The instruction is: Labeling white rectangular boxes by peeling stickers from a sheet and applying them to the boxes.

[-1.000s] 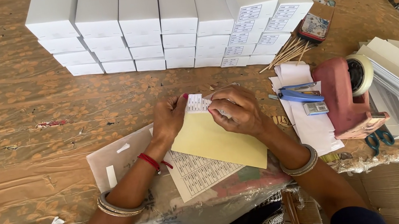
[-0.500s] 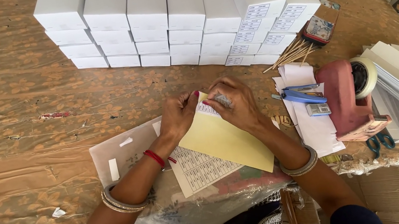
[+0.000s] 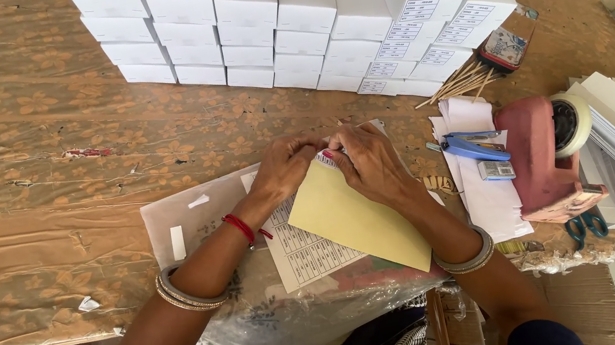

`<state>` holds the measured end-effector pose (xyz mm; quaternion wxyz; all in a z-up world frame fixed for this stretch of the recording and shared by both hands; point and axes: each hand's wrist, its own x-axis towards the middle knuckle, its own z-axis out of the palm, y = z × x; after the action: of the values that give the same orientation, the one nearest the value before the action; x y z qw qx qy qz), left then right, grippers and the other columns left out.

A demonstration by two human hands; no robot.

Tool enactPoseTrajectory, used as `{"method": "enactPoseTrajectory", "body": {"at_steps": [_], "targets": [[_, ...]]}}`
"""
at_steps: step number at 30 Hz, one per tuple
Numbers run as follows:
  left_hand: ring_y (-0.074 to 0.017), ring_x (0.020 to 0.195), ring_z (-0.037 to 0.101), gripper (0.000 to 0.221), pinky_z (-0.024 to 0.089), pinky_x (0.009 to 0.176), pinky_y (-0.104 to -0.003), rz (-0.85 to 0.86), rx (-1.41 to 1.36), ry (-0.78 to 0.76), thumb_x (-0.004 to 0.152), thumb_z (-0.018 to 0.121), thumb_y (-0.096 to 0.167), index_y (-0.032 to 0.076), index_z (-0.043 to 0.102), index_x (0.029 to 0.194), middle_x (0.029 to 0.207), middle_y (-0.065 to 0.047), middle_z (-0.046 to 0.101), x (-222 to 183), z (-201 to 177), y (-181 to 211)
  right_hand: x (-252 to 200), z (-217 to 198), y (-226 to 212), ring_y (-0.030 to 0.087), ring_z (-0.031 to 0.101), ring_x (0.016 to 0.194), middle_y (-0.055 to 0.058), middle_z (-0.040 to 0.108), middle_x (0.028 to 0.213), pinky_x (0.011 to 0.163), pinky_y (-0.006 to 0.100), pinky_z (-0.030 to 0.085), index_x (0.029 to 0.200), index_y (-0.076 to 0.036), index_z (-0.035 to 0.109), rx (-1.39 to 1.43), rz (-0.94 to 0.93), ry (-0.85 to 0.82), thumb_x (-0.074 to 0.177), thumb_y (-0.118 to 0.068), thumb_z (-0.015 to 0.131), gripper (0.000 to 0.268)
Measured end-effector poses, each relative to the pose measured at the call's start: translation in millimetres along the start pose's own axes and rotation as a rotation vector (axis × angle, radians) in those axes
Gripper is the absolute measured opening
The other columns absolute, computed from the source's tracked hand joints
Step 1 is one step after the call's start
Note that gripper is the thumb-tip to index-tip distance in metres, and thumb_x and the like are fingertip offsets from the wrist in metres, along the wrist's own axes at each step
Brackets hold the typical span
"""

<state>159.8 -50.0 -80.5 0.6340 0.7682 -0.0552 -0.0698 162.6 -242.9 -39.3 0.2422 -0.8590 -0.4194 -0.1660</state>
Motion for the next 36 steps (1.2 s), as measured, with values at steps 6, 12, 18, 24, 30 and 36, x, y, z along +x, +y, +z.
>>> {"method": "enactPoseTrajectory", "body": {"at_steps": [6, 12, 18, 24, 30, 36], "targets": [[-0.0178, 0.080, 0.070, 0.042, 0.056, 0.077, -0.037, 0.004, 0.025, -0.066, 0.091, 0.065, 0.034, -0.001, 0.078, 0.111, 0.091, -0.015, 0.076, 8, -5, -21, -4, 5, 5, 0.030, 0.064, 0.073, 0.012, 0.064, 0.080, 0.082, 0.044, 0.047, 0.100, -0.004, 0.048, -0.048, -0.004, -0.041, 0.091, 0.006, 0.067, 0.024], [-0.0155, 0.073, 0.072, 0.044, 0.058, 0.069, -0.034, 0.045, 0.104, -0.149, 0.077, 0.079, 0.016, 0.003, 0.073, 0.118, 0.086, -0.010, 0.077, -14, -6, 15, -7, 6, 10, 0.035, 0.062, 0.076, 0.014, 0.065, 0.082, 0.083, 0.047, 0.050, 0.105, -0.003, 0.048, -0.012, 0.053, -0.014, 0.092, 0.007, 0.064, 0.023], [-0.0208, 0.068, 0.065, 0.041, 0.054, 0.065, -0.038, 0.099, 0.265, -0.058, 0.080, 0.083, 0.013, 0.004, 0.074, 0.119, 0.079, -0.017, 0.072, -15, -2, 12, -4, 5, 4, 0.037, 0.064, 0.083, 0.017, 0.067, 0.090, 0.074, 0.048, 0.050, 0.105, -0.004, 0.049, 0.051, 0.154, -0.023, 0.094, 0.002, 0.065, 0.021], [-0.0163, 0.071, 0.072, 0.030, 0.058, 0.069, -0.035, 0.092, 0.184, -0.056, 0.082, 0.079, 0.009, 0.002, 0.074, 0.110, 0.084, -0.011, 0.075, -17, 3, 11, -9, 10, 15, 0.035, 0.063, 0.078, 0.016, 0.065, 0.088, 0.072, 0.047, 0.048, 0.105, -0.002, 0.049, 0.068, 0.232, 0.012, 0.100, -0.004, 0.063, 0.015], [-0.0216, 0.079, 0.069, 0.037, 0.054, 0.072, -0.037, 0.102, 0.195, -0.017, 0.081, 0.080, 0.008, 0.002, 0.071, 0.116, 0.093, -0.013, 0.073, -23, 0, 28, 2, -6, -2, 0.035, 0.065, 0.080, 0.015, 0.067, 0.090, 0.072, 0.044, 0.049, 0.104, -0.003, 0.052, 0.069, 0.165, -0.028, 0.091, -0.006, 0.071, 0.023], [-0.0161, 0.083, 0.072, 0.046, 0.058, 0.075, -0.031, 0.145, -0.018, -0.042, 0.080, 0.060, -0.007, 0.001, 0.067, 0.124, 0.096, -0.009, 0.075, -16, -4, 15, 5, -14, -7, 0.033, 0.069, 0.097, 0.014, 0.064, 0.105, 0.079, 0.044, 0.052, 0.110, -0.005, 0.055, 0.152, 0.180, -0.142, 0.084, -0.006, 0.079, 0.035]]}}
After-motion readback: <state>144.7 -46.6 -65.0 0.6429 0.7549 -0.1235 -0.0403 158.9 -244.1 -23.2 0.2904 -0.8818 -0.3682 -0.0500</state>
